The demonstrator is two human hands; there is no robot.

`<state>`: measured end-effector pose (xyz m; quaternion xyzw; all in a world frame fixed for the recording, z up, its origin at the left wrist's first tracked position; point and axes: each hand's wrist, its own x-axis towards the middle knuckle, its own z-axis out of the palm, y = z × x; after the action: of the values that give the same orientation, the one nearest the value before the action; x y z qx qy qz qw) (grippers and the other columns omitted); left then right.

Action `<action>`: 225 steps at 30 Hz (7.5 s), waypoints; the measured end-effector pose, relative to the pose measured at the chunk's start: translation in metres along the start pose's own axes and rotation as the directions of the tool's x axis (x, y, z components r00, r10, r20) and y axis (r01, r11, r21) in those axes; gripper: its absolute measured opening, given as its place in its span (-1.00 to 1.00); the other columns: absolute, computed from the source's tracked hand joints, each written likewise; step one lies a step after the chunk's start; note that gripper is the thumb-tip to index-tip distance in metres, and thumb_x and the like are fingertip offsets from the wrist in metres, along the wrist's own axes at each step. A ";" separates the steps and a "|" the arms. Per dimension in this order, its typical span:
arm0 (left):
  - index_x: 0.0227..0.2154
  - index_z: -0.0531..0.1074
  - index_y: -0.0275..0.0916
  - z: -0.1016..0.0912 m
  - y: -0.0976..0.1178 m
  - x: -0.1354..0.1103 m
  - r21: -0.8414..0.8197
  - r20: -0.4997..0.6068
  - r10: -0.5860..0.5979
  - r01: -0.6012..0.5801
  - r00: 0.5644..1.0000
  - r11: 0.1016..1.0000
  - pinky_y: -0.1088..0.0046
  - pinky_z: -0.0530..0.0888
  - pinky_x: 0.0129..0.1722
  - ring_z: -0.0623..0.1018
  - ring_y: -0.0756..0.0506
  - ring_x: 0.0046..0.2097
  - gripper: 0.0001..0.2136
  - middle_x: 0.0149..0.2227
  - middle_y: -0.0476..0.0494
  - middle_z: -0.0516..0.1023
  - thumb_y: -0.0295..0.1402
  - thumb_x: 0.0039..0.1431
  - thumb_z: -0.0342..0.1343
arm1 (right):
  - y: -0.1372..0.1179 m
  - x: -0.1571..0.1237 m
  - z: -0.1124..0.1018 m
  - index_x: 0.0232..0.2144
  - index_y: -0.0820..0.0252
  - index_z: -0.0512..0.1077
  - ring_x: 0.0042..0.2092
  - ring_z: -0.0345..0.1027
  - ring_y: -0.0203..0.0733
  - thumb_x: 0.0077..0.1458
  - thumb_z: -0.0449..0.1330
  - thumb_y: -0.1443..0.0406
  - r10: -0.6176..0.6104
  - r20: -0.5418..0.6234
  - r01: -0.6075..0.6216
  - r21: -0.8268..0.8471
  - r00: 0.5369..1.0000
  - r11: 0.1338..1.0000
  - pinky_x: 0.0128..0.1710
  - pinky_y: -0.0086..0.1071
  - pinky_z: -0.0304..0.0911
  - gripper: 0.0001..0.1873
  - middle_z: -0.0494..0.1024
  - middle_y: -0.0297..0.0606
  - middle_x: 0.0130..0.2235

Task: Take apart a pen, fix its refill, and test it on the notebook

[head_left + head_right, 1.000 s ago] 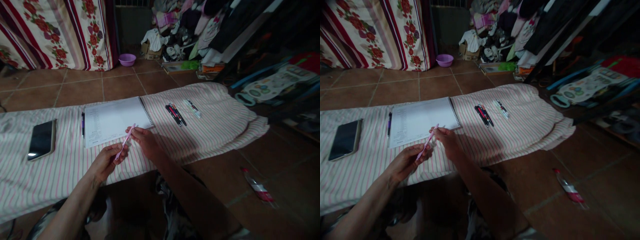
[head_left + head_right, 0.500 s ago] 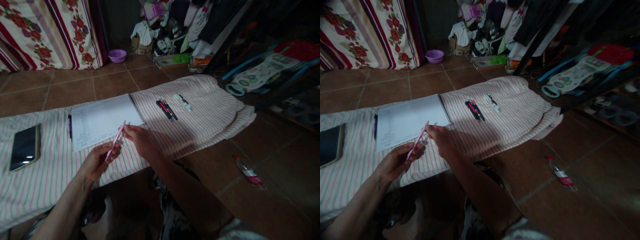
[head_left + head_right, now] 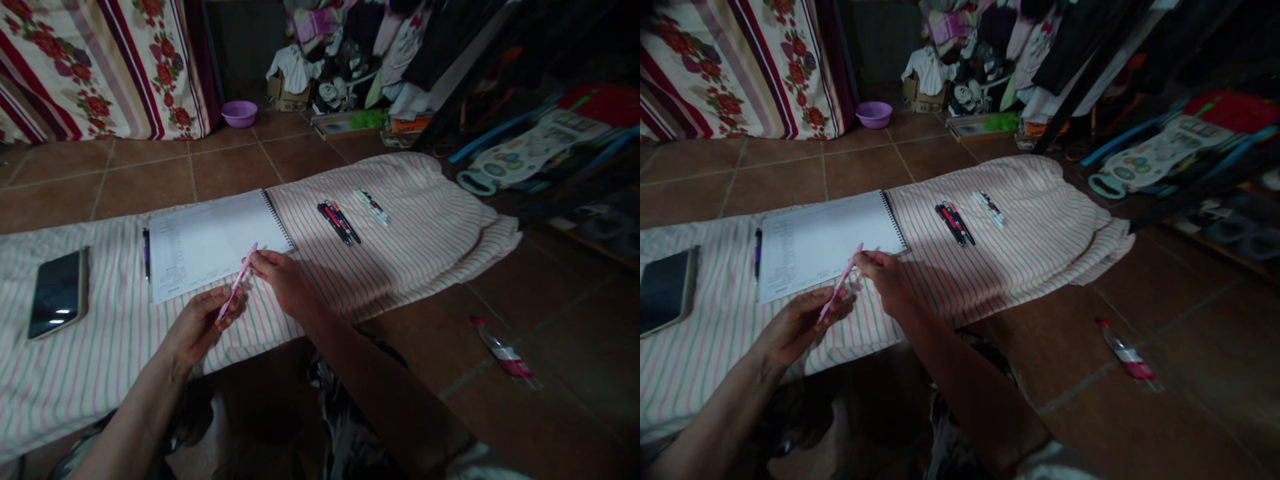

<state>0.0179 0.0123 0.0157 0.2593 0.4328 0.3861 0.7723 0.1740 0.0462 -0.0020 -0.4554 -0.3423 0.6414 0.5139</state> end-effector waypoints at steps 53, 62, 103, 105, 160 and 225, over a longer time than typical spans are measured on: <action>-0.49 0.54 -0.45 0.000 -0.002 -0.004 -0.034 -0.069 -0.045 0.043 0.997 0.999 0.61 0.27 -0.56 0.34 0.05 -0.48 -0.79 -0.52 -0.13 0.43 -0.40 -0.19 0.37 | -0.001 -0.004 0.002 -0.57 0.16 0.47 -0.38 0.27 -0.30 -0.17 0.32 0.09 0.012 0.014 -0.012 0.043 1.000 0.999 -0.25 -0.36 0.19 -0.74 0.44 -0.39 -0.50; -0.49 0.55 -0.47 -0.002 -0.003 -0.005 -0.020 -0.068 -0.049 0.048 0.996 0.999 0.62 0.25 -0.56 0.33 0.07 -0.50 -0.75 -0.54 -0.12 0.40 -0.37 -0.22 0.39 | 0.004 0.000 -0.002 -0.45 0.16 0.55 -0.26 0.33 -0.26 -0.26 0.37 0.14 0.023 0.042 -0.029 0.156 0.999 0.987 -0.13 -0.34 0.18 -0.72 0.54 -0.33 -0.38; -0.48 0.54 -0.45 -0.003 -0.005 -0.003 -0.042 -0.062 -0.061 0.058 0.996 0.997 0.62 0.27 -0.55 0.34 0.06 -0.48 -0.75 -0.52 -0.13 0.40 -0.38 -0.22 0.40 | 0.001 -0.002 -0.002 -0.58 0.16 0.48 -0.41 0.24 -0.33 -0.17 0.33 0.13 0.018 0.004 -0.018 0.000 1.000 1.000 -0.26 -0.38 0.17 -0.78 0.40 -0.44 -0.54; -0.47 0.54 -0.45 -0.003 -0.005 -0.002 -0.043 -0.050 -0.058 0.055 0.997 0.998 0.62 0.26 -0.55 0.33 0.06 -0.49 -0.76 -0.52 -0.13 0.39 -0.38 -0.20 0.38 | 0.001 -0.003 -0.002 -0.57 0.17 0.47 -0.42 0.23 -0.34 -0.14 0.31 0.11 0.018 0.014 -0.018 -0.034 1.000 0.999 -0.28 -0.38 0.17 -0.75 0.38 -0.44 -0.55; -0.48 0.55 -0.46 -0.001 -0.004 -0.003 -0.015 -0.056 -0.045 0.044 0.997 0.999 0.60 0.24 -0.58 0.32 0.06 -0.51 -0.80 -0.56 -0.11 0.38 -0.39 -0.14 0.34 | -0.002 -0.005 0.000 -0.58 0.18 0.45 -0.39 0.28 -0.31 -0.16 0.31 0.09 0.012 -0.026 -0.014 -0.058 1.000 0.998 -0.25 -0.35 0.20 -0.73 0.42 -0.40 -0.53; -0.47 0.55 -0.44 -0.003 -0.005 -0.002 0.010 -0.058 -0.039 0.039 0.998 0.999 0.61 0.20 -0.59 0.31 0.07 -0.52 -0.71 -0.55 -0.09 0.39 -0.30 -0.22 0.40 | -0.002 -0.004 0.000 -0.54 0.19 0.51 -0.36 0.30 -0.31 -0.18 0.32 0.13 0.022 0.002 -0.022 -0.073 1.000 0.997 -0.18 -0.33 0.18 -0.76 0.49 -0.39 -0.50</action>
<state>0.0168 0.0082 0.0113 0.2438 0.4620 0.3759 0.7653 0.1748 0.0426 0.0007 -0.4766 -0.3614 0.6348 0.4892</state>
